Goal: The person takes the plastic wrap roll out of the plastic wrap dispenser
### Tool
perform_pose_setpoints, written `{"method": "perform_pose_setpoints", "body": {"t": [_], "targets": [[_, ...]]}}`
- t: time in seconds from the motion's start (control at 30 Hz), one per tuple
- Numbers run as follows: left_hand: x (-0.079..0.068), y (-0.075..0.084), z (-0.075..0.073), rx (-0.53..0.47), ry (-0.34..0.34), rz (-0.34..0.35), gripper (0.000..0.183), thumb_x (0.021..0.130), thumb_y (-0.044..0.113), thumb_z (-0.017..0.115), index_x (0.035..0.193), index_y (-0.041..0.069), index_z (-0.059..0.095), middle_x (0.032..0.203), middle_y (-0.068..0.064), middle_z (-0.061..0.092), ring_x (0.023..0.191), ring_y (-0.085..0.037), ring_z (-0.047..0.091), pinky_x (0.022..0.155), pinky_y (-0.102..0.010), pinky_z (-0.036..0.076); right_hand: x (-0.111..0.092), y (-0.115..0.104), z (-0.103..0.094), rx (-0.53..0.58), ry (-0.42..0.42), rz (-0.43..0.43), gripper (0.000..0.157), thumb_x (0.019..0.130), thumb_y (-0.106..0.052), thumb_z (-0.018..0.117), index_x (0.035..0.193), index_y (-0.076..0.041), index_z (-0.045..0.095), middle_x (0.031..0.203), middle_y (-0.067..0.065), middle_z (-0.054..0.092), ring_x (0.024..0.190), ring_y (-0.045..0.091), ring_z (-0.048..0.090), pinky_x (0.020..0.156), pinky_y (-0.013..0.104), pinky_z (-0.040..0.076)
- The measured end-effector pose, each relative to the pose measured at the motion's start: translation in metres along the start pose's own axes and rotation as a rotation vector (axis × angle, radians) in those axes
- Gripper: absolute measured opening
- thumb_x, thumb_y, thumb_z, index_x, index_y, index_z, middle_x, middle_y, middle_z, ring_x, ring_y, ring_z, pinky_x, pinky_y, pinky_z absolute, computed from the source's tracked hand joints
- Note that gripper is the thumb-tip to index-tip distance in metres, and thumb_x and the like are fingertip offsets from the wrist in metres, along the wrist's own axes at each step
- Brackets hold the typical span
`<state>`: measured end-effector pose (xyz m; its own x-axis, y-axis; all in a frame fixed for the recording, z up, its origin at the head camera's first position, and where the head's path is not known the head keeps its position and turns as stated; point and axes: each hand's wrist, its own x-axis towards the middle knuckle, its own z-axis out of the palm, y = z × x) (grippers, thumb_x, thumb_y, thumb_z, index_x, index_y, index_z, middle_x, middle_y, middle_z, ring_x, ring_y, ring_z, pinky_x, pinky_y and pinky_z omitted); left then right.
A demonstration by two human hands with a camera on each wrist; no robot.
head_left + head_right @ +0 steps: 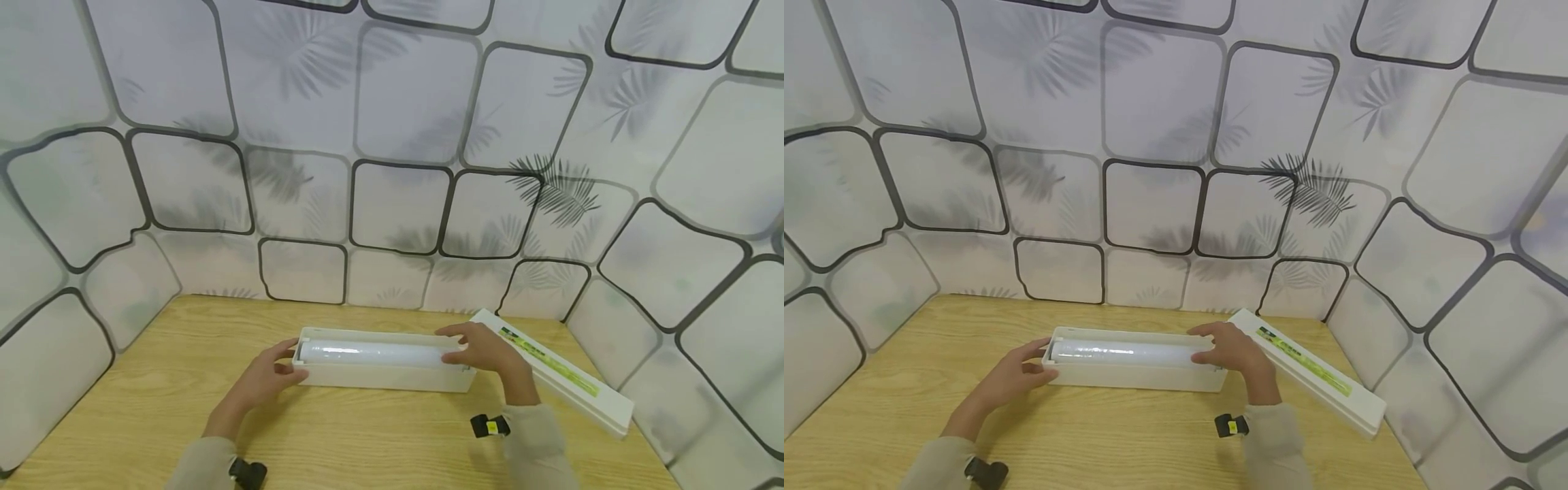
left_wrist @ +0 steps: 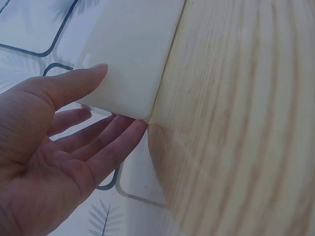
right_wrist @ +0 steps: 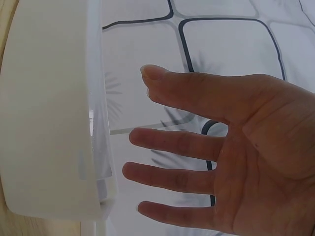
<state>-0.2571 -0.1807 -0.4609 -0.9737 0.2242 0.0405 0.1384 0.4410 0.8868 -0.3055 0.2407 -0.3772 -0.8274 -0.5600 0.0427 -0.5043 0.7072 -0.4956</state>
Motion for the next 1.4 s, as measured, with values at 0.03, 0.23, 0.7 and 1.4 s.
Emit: {"method": "perform_pose_setpoints", "body": {"t": [0.03, 0.23, 0.7, 1.4], "targets": [[0.000, 0.000, 0.000, 0.002, 0.001, -0.001, 0.073, 0.096, 0.015, 0.074, 0.155, -0.006, 0.037, 0.147, -0.038, 0.050, 0.113, -0.039, 0.070, 0.091, -0.044, 0.062, 0.001, -0.001, 0.000, 0.009, 0.000, 0.009, 0.049, 0.094, -0.023, 0.077, 0.136, -0.002, 0.066, 0.141, 0.022, 0.064, 0.119, 0.050, 0.064, 0.099, 0.061, 0.054], [0.000, 0.002, 0.000, 0.003, 0.006, -0.010, 0.074, 0.096, 0.016, 0.075, 0.155, -0.006, 0.037, 0.146, -0.038, 0.050, 0.113, -0.038, 0.069, 0.091, -0.044, 0.061, 0.010, -0.005, 0.001, 0.000, -0.027, 0.046, 0.047, 0.094, -0.021, 0.077, 0.136, -0.004, 0.066, 0.134, 0.022, 0.068, 0.120, 0.045, 0.064, 0.098, 0.056, 0.056], [0.000, 0.001, 0.000, -0.007, 0.006, -0.004, 0.073, 0.096, 0.015, 0.074, 0.155, -0.006, 0.037, 0.146, -0.038, 0.050, 0.114, -0.040, 0.069, 0.090, -0.043, 0.062, 0.032, -0.011, 0.006, -0.083, -0.081, 0.095, 0.034, 0.089, -0.018, 0.081, 0.120, -0.007, 0.074, 0.116, 0.016, 0.074, 0.111, 0.037, 0.069, 0.087, 0.044, 0.060], [0.000, 0.001, -0.001, 0.009, 0.012, -0.010, 0.074, 0.095, 0.015, 0.076, 0.154, -0.007, 0.037, 0.146, -0.038, 0.050, 0.114, -0.041, 0.069, 0.091, -0.046, 0.062, 0.054, -0.016, 0.019, -0.116, -0.196, 0.195, 0.035, 0.085, -0.017, 0.085, 0.119, -0.013, 0.075, 0.118, 0.011, 0.073, 0.110, 0.028, 0.067, 0.094, 0.045, 0.057]]}}
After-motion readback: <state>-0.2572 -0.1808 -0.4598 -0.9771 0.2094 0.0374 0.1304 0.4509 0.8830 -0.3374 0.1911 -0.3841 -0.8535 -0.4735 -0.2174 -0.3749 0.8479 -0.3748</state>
